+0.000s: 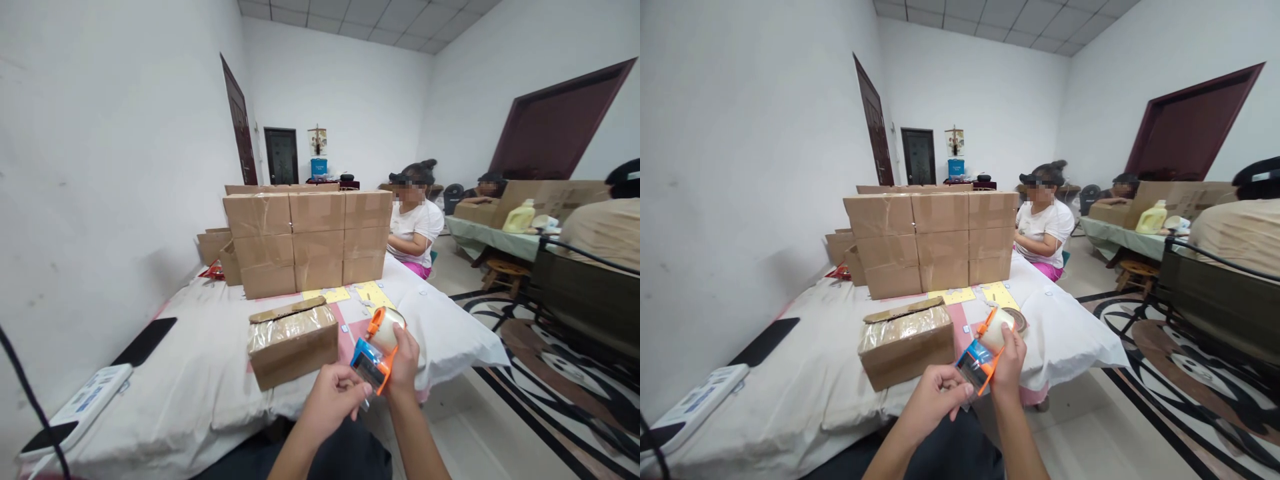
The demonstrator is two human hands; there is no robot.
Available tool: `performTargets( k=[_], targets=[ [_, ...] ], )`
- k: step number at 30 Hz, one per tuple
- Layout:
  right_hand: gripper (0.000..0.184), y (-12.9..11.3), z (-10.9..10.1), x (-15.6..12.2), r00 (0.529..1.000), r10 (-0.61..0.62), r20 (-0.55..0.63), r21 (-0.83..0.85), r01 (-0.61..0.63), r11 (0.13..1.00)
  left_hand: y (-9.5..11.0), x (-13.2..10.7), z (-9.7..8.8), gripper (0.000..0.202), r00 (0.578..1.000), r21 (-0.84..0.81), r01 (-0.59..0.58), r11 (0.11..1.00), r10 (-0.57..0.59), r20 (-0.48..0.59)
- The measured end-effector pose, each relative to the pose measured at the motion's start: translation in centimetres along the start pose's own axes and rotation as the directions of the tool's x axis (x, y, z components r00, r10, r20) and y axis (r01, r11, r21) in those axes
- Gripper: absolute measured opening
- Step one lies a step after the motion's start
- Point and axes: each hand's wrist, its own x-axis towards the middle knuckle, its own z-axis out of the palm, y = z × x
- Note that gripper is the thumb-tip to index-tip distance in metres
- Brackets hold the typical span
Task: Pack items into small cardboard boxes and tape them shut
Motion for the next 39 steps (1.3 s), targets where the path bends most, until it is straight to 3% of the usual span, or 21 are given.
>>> performTargets(
  k=[3, 10, 18, 26, 32, 39],
  targets=[
    [0.035, -0.4, 0.0, -0.3, 0.993, 0.117, -0.009, 0.08, -0.116, 0.99, 0.4, -0.1, 0.1, 0.046, 1.0, 0.024, 0.003, 1.0, -0.003, -0.015],
    [0.034, -1.2, 0.3, -0.6, 0.996, 0.086, 0.034, 0.102, -0.089, 0.991, 1.0, -0.3, 0.3, 0.051, 0.999, 0.005, 0.045, 0.999, -0.045, -0.013],
    [0.035, -1.5, 0.1, -0.7, 0.998, 0.056, -0.001, 0.1, -0.056, 0.993, 1.3, -0.8, 1.0, 0.034, 0.991, 0.083, 0.083, 0.993, -0.074, -0.11],
    [0.035, -2.3, 0.2, -1.0, 0.999, 0.051, 0.005, 0.074, -0.052, 0.996, 1.0, -1.1, 1.2, 0.02, 0.977, 0.288, -0.03, 0.957, 0.089, -0.193],
    [0.034, -2.8, 0.8, -1.4, 1.0, 0.028, 0.007, 0.082, -0.028, 0.996, 1.2, -1.4, 0.9, 0.021, 0.974, 0.286, -0.07, 0.956, 0.127, -0.188],
    [0.032, -2.5, 1.1, -1.7, 1.0, -0.008, 0.023, 0.073, 0.006, 0.997, 0.9, -1.4, -0.6, 0.045, 0.991, 0.021, -0.13, 0.991, 0.13, -0.002]
  ],
)
